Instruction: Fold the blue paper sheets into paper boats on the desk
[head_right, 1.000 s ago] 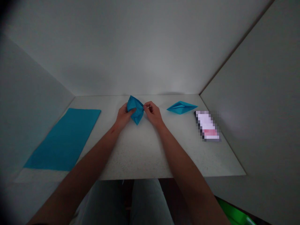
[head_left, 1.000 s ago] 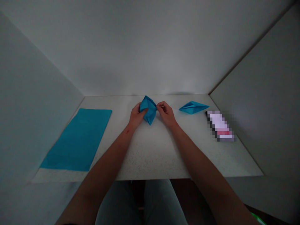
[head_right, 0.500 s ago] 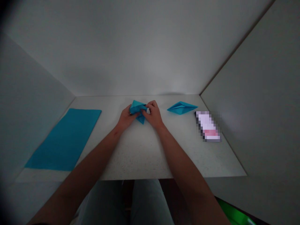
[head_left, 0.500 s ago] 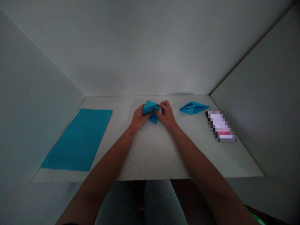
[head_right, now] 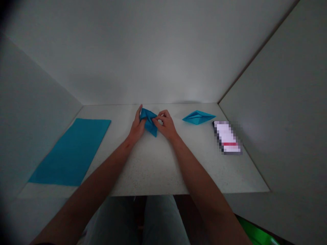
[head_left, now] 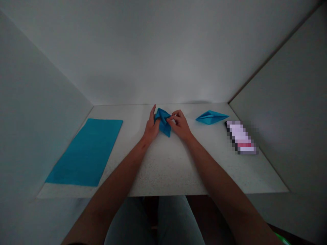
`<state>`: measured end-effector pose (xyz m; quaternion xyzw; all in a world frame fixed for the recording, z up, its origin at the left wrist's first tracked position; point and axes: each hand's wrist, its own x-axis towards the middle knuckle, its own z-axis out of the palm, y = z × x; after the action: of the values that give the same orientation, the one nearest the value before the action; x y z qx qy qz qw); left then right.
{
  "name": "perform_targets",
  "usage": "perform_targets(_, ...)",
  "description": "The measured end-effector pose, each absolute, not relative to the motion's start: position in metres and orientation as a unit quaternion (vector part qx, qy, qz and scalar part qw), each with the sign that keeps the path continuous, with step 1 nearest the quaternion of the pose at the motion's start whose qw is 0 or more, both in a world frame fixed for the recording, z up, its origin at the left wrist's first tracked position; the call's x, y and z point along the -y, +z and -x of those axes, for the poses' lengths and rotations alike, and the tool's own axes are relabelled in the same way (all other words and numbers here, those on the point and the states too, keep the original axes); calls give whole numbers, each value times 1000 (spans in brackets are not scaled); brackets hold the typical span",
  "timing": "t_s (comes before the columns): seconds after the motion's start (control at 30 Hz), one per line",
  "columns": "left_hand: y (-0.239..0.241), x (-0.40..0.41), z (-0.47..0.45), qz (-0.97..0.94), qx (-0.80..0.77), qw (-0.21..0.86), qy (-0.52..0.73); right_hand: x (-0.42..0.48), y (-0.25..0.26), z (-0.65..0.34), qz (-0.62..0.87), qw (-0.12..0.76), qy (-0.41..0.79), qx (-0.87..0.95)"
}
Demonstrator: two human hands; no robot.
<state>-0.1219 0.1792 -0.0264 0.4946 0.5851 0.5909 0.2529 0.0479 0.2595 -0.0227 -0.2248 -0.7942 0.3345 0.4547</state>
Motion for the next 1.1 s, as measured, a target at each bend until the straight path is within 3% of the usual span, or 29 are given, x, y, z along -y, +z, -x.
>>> perform_targets(0.13,-29,-180,121,-544,-506,303,597,-258,-20,-48,211,443,335,804)
perform_targets(0.3,-19,-173,115,-608,-493,236,576,-256,-15,-50,257,455,333,785)
perform_targets(0.53,-14,-167,114,-664,-509,183,516,-250,-12,-49,265,406,435,759)
perform_targets(1.1,-21,-170,113,-652,-552,158,495,-252,-7,-47,257,468,454,714)
